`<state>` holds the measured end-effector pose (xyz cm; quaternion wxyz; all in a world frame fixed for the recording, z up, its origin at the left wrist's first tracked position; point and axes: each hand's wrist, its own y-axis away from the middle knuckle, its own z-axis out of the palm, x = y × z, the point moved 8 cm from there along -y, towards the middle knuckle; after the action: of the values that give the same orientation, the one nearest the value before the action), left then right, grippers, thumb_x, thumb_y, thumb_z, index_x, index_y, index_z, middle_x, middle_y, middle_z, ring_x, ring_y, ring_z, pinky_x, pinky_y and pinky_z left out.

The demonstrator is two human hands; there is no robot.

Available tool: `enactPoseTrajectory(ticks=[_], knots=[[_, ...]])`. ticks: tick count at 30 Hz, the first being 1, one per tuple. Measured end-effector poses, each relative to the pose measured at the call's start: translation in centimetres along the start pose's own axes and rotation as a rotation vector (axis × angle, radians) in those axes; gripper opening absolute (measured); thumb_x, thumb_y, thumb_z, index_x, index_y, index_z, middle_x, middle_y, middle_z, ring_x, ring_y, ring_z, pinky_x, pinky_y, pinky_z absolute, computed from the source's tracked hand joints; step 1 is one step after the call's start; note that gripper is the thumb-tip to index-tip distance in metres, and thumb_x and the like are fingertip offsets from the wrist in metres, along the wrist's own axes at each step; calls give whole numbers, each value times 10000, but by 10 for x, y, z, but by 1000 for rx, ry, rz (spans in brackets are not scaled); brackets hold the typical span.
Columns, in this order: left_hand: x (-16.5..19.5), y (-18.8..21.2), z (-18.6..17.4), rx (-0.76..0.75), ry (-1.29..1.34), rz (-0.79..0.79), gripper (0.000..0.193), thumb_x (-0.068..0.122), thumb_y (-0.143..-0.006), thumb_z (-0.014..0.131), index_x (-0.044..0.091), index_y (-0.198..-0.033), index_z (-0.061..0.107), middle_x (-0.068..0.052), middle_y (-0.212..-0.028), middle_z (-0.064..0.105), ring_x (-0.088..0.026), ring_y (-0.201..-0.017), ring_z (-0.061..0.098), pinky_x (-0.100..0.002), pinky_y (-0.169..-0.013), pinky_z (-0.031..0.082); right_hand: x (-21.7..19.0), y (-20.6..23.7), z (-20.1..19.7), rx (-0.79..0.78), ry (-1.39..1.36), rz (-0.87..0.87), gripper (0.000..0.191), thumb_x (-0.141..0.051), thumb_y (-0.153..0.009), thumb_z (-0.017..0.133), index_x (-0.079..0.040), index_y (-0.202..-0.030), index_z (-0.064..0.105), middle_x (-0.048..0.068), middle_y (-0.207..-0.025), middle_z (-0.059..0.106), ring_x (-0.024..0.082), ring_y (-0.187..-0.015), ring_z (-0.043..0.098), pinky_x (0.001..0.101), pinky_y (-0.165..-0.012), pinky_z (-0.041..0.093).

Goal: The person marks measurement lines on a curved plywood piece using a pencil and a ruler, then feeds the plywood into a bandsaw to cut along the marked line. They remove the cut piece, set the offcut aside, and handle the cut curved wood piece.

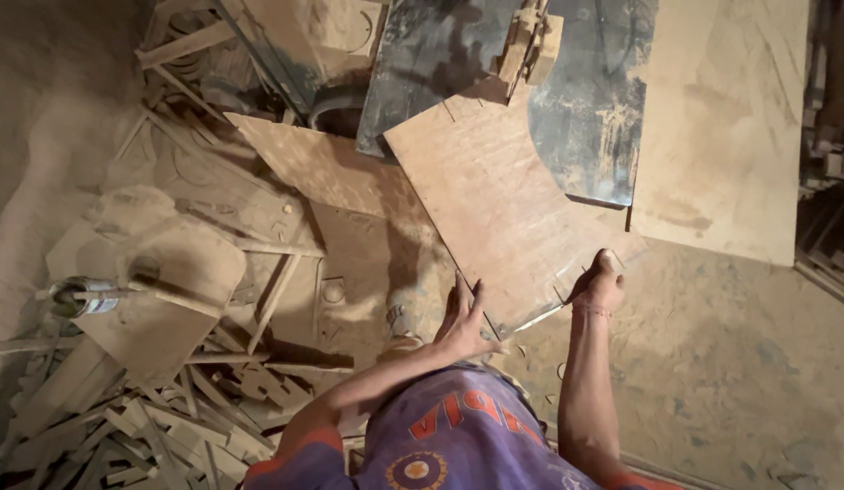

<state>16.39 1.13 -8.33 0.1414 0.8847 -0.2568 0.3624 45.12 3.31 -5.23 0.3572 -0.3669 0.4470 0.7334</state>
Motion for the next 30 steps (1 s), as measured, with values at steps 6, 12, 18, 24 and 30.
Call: enactPoseTrajectory(ticks=[6,12,18,24,30], knots=[[-1,1,7,-84,-4,-89,1511,530,-583,969,-86,-1605,42,-514,-1550,-168,-691,-1447,23,-672,-1200,154,-1,5,4,-4,-40,-8,345,-57,-872,780,43,-1175,648,117,-1114,730,203,-992,712,319,-868,577],[4,1,1,-5,1,-95,1526,538,-545,974,-105,-1578,53,-522,-1535,-172,-670,-1470,20,-635,-1223,155,2,12,9,19,-153,-2,375,-19,-866,771,31,-1181,574,140,-1117,717,215,-991,712,335,-886,586],[4,-3,-1,47,-5,-87,1519,535,-569,979,-115,-1578,47,-519,-1526,-159,-660,-1475,30,-617,-1224,155,3,17,12,29,-123,8,394,-37,-886,790,26,-1206,568,120,-1127,707,188,-989,697,314,-892,566],[2,5,-1,76,42,-85,1455,465,-599,967,-115,-1577,60,-518,-1550,-143,-648,-1481,66,-551,-1233,216,1,25,10,-37,-150,-34,347,-9,-887,772,54,-1195,626,117,-1100,727,191,-967,711,304,-864,582],[-1,5,-12,154,65,-28,1383,392,-639,961,-122,-1573,80,-494,-1564,-126,-644,-1493,67,-543,-1237,218,6,29,12,-9,-154,-46,290,8,-875,756,15,-1150,665,96,-1060,736,178,-935,720,291,-835,588]])
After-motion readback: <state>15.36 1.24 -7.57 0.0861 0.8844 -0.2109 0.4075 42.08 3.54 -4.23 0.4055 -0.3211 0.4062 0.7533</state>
